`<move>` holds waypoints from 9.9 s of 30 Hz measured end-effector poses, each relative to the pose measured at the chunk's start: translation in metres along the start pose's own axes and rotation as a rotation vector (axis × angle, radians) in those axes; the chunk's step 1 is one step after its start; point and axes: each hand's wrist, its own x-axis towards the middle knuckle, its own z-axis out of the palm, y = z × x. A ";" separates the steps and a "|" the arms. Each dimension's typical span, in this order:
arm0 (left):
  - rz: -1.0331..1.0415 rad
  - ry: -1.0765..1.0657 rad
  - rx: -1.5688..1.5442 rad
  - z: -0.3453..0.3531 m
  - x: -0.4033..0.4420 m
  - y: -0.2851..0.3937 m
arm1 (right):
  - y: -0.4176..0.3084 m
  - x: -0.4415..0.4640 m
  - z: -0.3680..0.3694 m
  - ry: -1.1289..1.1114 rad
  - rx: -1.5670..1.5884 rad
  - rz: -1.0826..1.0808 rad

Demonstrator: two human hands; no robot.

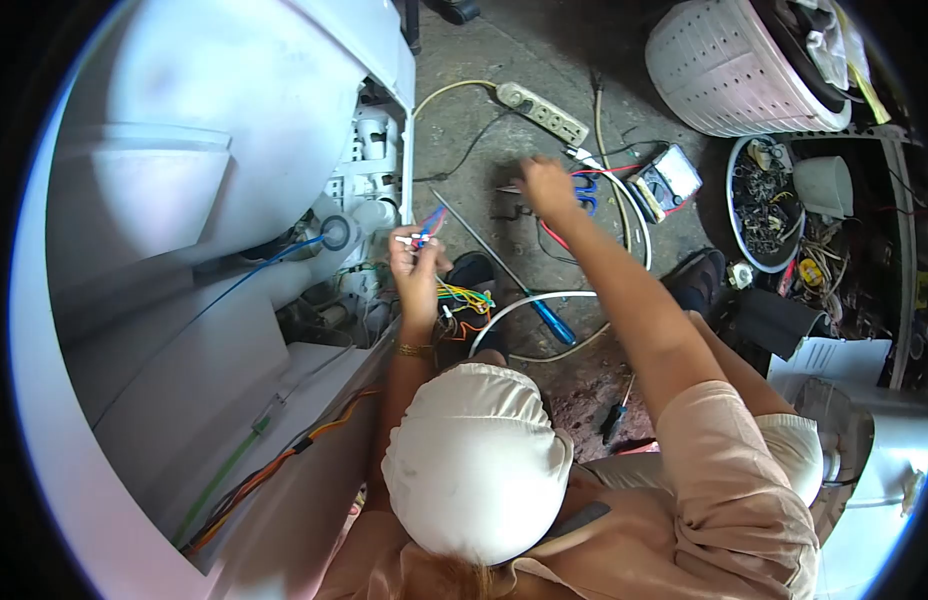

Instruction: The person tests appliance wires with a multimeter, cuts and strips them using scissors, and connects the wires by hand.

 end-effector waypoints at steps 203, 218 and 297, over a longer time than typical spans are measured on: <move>0.099 -0.086 0.784 0.006 -0.022 -0.033 | -0.006 -0.112 -0.017 -0.911 1.191 0.216; 0.122 -0.035 0.791 0.000 -0.023 -0.036 | -0.011 -0.126 -0.002 -0.610 1.342 0.238; 0.106 -0.216 0.181 0.035 0.033 0.022 | -0.049 -0.071 -0.070 0.254 0.620 -0.253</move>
